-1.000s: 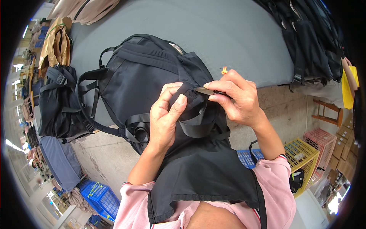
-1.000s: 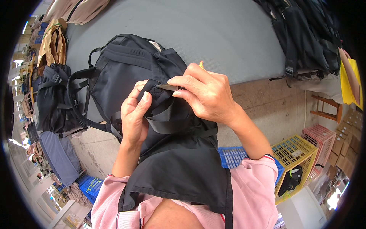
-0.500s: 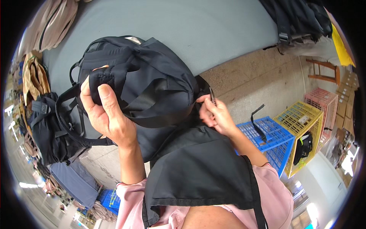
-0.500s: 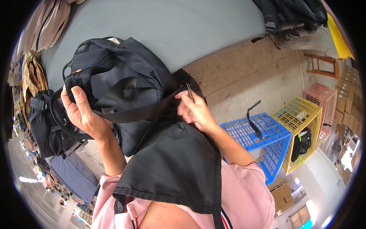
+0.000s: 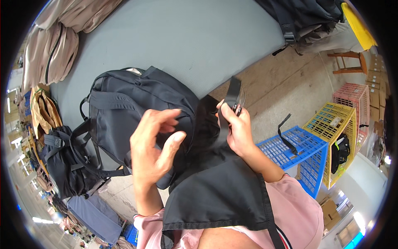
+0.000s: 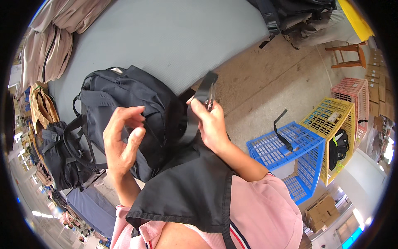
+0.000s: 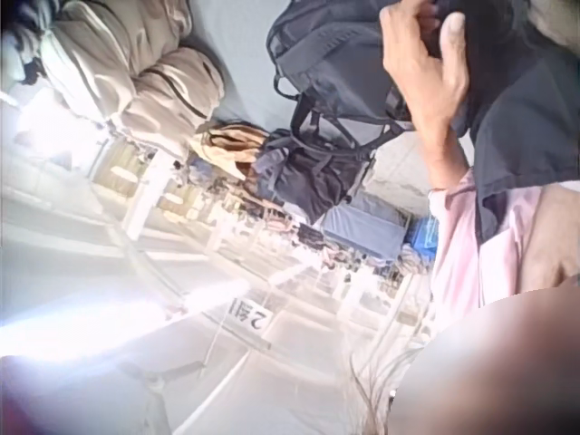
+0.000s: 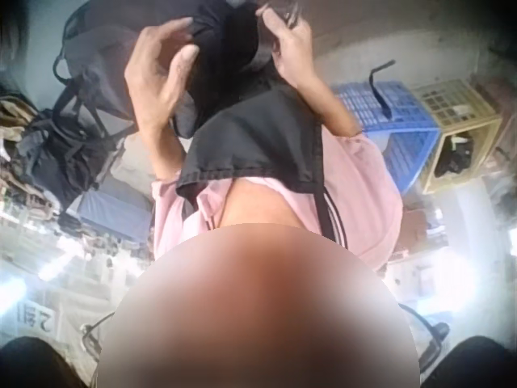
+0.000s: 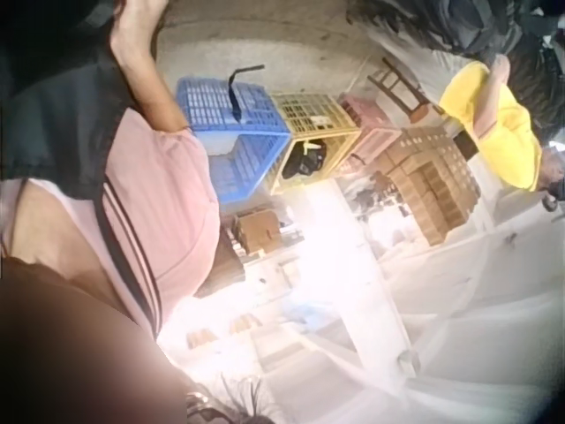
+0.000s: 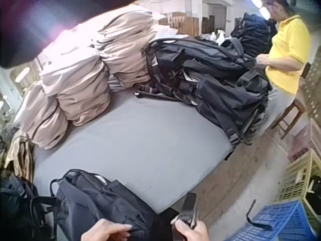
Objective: Trim loose threads from a backpack using small scissors.
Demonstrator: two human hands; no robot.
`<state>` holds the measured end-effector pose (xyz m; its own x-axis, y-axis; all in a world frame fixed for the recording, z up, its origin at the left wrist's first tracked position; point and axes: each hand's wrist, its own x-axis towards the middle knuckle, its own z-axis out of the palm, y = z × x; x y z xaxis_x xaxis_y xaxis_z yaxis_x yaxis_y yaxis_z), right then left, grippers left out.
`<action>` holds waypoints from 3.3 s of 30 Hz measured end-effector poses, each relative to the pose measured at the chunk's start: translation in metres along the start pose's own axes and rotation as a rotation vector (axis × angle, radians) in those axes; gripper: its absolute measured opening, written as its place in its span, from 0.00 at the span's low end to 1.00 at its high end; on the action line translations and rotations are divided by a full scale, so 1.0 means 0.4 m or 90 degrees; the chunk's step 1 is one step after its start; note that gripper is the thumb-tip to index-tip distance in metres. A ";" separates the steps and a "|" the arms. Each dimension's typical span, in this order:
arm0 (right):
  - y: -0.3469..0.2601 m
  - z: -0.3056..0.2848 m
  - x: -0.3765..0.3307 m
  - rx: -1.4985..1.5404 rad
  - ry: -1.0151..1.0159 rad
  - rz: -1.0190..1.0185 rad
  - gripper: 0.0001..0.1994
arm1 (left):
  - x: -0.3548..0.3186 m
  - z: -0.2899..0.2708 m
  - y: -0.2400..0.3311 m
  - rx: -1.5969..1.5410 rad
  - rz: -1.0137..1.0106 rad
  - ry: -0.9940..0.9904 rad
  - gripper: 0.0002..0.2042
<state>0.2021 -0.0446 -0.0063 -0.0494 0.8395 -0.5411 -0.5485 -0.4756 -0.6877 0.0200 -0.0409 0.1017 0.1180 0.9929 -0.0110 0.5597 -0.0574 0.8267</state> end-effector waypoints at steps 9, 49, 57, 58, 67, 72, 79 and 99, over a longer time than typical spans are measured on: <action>-0.058 0.047 -0.034 -0.316 -0.426 -0.161 0.09 | 0.026 0.118 -0.027 -0.423 -0.160 -0.030 0.16; -0.163 0.089 0.048 -0.488 -0.127 -0.505 0.11 | 0.015 0.098 -0.044 -0.601 -0.305 0.027 0.15; -0.148 0.130 0.047 -0.559 -0.380 -0.732 0.18 | 0.020 0.107 -0.062 -0.631 -0.217 0.076 0.16; -0.122 0.121 0.067 -0.581 -0.368 -0.864 0.16 | 0.019 0.096 -0.057 -0.738 -0.214 0.038 0.17; -0.075 0.078 0.055 -0.702 -0.332 -0.918 0.13 | 0.006 0.102 -0.049 -0.781 -0.212 0.029 0.25; -0.077 0.066 0.038 -0.710 -0.412 -0.839 0.20 | 0.003 0.110 -0.058 -0.749 -0.214 0.017 0.24; -0.127 0.069 0.009 -0.668 -0.191 -0.520 0.14 | 0.008 0.108 -0.071 -0.697 -0.165 0.023 0.27; -0.102 0.020 0.016 -0.511 -0.161 -0.355 0.15 | 0.020 0.107 -0.079 -0.638 -0.179 0.049 0.26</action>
<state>0.2173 -0.0176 0.0222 -0.1837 0.9829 0.0122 0.1716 0.0443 -0.9842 0.0383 -0.0357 0.0512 0.0164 0.9631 -0.2687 -0.3831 0.2543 0.8880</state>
